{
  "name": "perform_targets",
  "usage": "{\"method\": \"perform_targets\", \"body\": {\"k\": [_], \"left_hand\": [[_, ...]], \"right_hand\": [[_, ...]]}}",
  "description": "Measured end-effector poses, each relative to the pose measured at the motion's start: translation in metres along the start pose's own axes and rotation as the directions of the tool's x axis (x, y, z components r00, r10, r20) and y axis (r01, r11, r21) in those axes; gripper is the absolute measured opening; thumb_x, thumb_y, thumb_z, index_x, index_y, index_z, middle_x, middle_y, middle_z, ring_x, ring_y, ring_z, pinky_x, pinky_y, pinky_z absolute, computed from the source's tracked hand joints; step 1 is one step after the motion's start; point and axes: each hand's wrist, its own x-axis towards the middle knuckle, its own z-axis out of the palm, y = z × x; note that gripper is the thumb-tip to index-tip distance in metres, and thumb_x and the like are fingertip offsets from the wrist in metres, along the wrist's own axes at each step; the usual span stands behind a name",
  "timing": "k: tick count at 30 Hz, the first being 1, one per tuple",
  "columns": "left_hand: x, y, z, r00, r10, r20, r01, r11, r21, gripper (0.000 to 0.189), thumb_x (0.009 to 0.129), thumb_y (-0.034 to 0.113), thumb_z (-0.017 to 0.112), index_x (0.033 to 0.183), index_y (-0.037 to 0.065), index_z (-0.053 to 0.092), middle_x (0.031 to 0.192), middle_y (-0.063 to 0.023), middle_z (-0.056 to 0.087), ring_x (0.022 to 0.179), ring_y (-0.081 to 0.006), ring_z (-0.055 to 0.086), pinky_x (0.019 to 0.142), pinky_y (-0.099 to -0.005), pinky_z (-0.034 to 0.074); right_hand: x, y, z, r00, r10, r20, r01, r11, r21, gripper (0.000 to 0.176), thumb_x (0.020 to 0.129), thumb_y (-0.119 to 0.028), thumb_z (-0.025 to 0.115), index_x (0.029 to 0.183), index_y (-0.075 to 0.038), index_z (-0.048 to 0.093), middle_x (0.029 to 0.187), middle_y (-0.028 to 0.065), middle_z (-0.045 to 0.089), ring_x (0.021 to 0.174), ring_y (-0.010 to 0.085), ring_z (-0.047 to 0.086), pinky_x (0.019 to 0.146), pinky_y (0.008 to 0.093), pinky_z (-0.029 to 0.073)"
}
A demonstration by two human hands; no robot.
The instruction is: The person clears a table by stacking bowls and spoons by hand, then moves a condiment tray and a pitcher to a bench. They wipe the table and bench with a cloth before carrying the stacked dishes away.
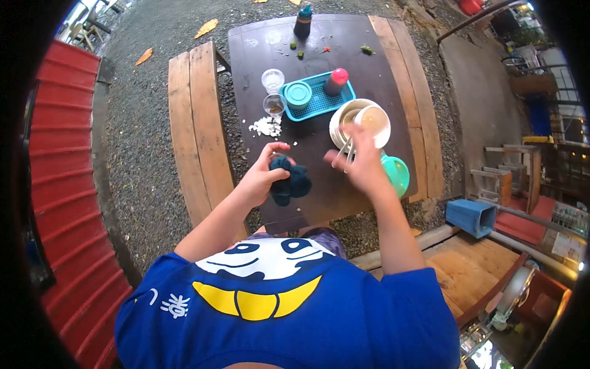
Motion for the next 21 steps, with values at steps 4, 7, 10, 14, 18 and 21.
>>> {"method": "perform_targets", "body": {"k": [4, 7, 10, 14, 18, 21], "left_hand": [[0.001, 0.023, 0.033, 0.992, 0.075, -0.101, -0.085, 0.992, -0.098, 0.057, 0.072, -0.004, 0.048, 0.126, 0.011, 0.034, 0.111, -0.0113, 0.05, 0.103, -0.0201, 0.051, 0.087, -0.0312, 0.045], [0.003, 0.034, 0.044, 0.977, 0.063, -0.204, -0.126, 0.941, -0.315, 0.059, 0.07, -0.006, 0.045, 0.126, 0.011, 0.033, 0.114, -0.0123, 0.051, 0.102, -0.022, 0.052, 0.088, -0.0314, 0.045], [-0.001, 0.033, 0.049, 0.948, 0.257, -0.19, -0.3, 0.92, -0.251, 0.062, 0.069, -0.004, 0.046, 0.128, 0.01, 0.032, 0.12, -0.0123, 0.045, 0.109, -0.0225, 0.046, 0.094, -0.0326, 0.04], [-0.005, 0.027, 0.064, 0.897, 0.388, 0.21, -0.425, 0.888, 0.174, 0.056, 0.08, 0.018, 0.055, 0.134, 0.005, 0.041, 0.147, -0.0188, 0.025, 0.14, -0.0297, 0.016, 0.11, -0.0358, 0.02], [0.01, 0.054, 0.036, 0.929, 0.301, 0.217, -0.302, 0.953, -0.026, 0.057, 0.077, 0.001, 0.053, 0.133, 0.005, 0.043, 0.128, -0.0119, 0.05, 0.123, -0.022, 0.045, 0.104, -0.0348, 0.034], [0.082, 0.055, -0.053, 0.774, 0.626, -0.096, -0.495, 0.692, 0.525, 0.059, 0.065, -0.008, 0.046, 0.122, 0.007, 0.047, 0.118, -0.0098, 0.056, 0.112, -0.0199, 0.052, 0.093, -0.0343, 0.044]], "right_hand": [[-0.033, -0.06, 0.036, 0.99, -0.108, 0.095, 0.105, 0.994, 0.04, 0.074, 0.067, -0.023, 0.081, 0.132, -0.013, 0.046, 0.135, 0.0183, 0.037, 0.123, 0.0342, 0.044, 0.099, 0.0408, 0.041], [-0.038, -0.06, 0.055, 0.984, -0.15, -0.099, 0.142, 0.986, -0.083, 0.076, 0.07, -0.02, 0.077, 0.136, -0.01, 0.041, 0.138, 0.0184, 0.034, 0.125, 0.0344, 0.042, 0.102, 0.041, 0.039], [-0.038, -0.058, 0.068, 0.997, -0.002, -0.083, 0.049, 0.822, 0.568, 0.073, 0.075, -0.02, 0.069, 0.139, -0.006, 0.038, 0.142, 0.0158, 0.033, 0.128, 0.0307, 0.041, 0.105, 0.0397, 0.035], [-0.048, -0.039, 0.079, 0.944, 0.181, 0.277, -0.27, -0.063, 0.961, 0.055, 0.09, -0.034, 0.054, 0.136, -0.009, 0.039, 0.135, 0.0075, 0.046, 0.126, 0.0218, 0.044, 0.106, 0.0384, 0.033], [-0.035, -0.031, 0.051, 0.884, 0.259, 0.389, -0.315, -0.285, 0.905, 0.05, 0.093, -0.035, 0.048, 0.135, -0.007, 0.042, 0.133, 0.01, 0.051, 0.122, 0.0266, 0.049, 0.106, 0.0429, 0.035], [-0.024, -0.013, 0.001, 0.871, 0.315, 0.376, -0.334, -0.182, 0.925, 0.05, 0.093, -0.033, 0.049, 0.134, -0.006, 0.044, 0.133, 0.0121, 0.052, 0.121, 0.0288, 0.05, 0.104, 0.0455, 0.037]]}}
